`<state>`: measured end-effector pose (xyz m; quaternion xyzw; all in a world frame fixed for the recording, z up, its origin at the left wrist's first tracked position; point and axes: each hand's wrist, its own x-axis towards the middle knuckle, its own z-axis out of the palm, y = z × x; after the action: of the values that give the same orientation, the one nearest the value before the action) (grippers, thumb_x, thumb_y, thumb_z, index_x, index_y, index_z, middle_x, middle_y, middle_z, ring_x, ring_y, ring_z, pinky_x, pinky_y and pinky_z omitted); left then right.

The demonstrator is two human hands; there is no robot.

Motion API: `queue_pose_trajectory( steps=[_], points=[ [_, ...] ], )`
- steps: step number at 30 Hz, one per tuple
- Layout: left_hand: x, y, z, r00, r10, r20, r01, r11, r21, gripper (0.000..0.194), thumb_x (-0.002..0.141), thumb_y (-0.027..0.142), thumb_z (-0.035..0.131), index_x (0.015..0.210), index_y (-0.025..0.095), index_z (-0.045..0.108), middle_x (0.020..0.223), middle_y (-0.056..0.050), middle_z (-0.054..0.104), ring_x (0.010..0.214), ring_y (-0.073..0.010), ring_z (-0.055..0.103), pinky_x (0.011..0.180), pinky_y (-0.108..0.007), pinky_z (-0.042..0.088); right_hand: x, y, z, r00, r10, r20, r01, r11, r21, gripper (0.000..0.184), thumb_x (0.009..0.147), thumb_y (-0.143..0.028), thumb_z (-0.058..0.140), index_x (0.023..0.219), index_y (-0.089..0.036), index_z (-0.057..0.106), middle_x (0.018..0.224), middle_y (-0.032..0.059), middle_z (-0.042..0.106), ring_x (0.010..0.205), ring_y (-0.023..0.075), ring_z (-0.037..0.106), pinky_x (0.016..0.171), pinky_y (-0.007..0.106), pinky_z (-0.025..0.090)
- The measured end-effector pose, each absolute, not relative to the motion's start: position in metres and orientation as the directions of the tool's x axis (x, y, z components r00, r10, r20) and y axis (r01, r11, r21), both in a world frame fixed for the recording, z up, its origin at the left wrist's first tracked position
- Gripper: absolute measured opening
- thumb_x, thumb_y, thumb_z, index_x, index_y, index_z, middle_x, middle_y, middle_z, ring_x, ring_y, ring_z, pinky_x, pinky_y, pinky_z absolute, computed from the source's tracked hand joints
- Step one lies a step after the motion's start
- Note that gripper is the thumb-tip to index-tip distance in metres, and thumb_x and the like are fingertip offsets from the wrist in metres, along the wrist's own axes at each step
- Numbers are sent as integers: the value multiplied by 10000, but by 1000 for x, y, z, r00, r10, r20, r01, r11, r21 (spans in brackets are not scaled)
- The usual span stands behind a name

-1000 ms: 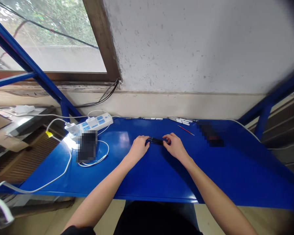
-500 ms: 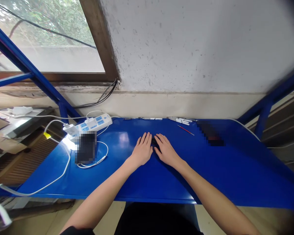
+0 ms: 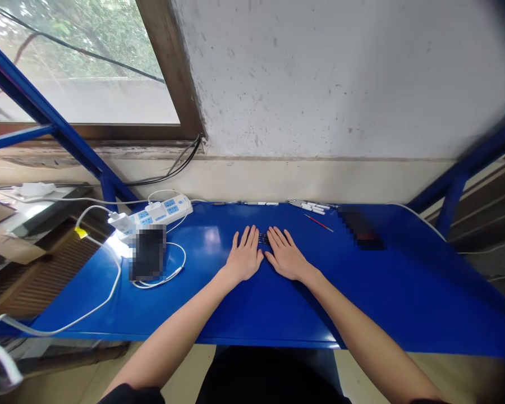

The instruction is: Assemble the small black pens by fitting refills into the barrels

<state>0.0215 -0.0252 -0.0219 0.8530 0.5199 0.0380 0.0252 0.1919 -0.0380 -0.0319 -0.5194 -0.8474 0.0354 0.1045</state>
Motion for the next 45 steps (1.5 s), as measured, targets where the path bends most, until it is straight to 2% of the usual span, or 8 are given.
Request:
queue_pose_trajectory(
  steps=[12,18,26,30,32,37,41,45],
  points=[
    [-5,3,-20,301,953,-22,949,-298,106,597,941,323,242,1476,61,212,1555,-135,152,1445,-278,78,1158,-517,102,226,-20,-37,-284,956,71,940,292,-177,682,959,-497,200,1483,-60,223,1540,131,169,1439,250,93,1175,475,83],
    [-2,0,-20,301,950,86,943,-310,124,546,929,278,308,1440,86,319,1511,-163,291,1425,-292,184,1144,-514,172,226,-21,-37,-238,965,111,949,256,-183,625,949,-423,242,1466,-75,279,1531,128,215,1434,258,126,1169,485,110],
    [-7,5,-11,296,949,108,931,-312,190,528,904,293,404,1383,73,399,1455,-177,394,1387,-293,293,1133,-487,239,233,-17,-30,-159,969,191,945,205,-255,602,915,-367,318,1435,-63,331,1498,151,301,1415,281,193,1147,496,167],
    [-20,14,-5,258,946,194,916,-304,262,482,874,266,471,1326,99,468,1373,-162,499,1306,-279,413,1089,-433,331,259,-7,-25,13,942,335,941,101,-321,551,851,-259,403,1357,-42,433,1390,199,431,1307,307,361,1084,470,287],
    [-26,17,-1,231,943,239,910,-296,292,437,854,222,488,1278,120,512,1296,-145,555,1222,-266,481,1045,-405,380,275,-3,-22,137,920,368,932,7,-363,508,820,-215,435,1306,-79,495,1304,181,501,1192,308,451,999,439,373],
    [-31,16,8,174,966,189,919,-228,322,259,796,135,516,1031,174,618,1010,-93,608,975,-237,552,875,-355,458,301,-2,-22,381,872,306,893,-261,-368,372,791,-214,520,1140,-139,628,1092,166,569,1031,314,497,872,419,408],
    [-25,12,10,214,966,145,911,-251,328,149,780,133,555,906,183,617,929,-65,594,901,-210,555,815,-319,449,306,-1,-26,438,871,223,868,-345,-358,282,796,-263,587,1046,-161,667,1044,155,567,1012,305,505,862,405,405],
    [-21,8,10,237,966,100,915,-257,310,144,793,145,564,921,185,617,927,-55,602,887,-196,569,773,-292,442,310,1,-29,462,865,195,853,-374,-364,232,790,-302,628,973,-168,680,1011,144,569,997,289,520,860,385,411]
  ],
)
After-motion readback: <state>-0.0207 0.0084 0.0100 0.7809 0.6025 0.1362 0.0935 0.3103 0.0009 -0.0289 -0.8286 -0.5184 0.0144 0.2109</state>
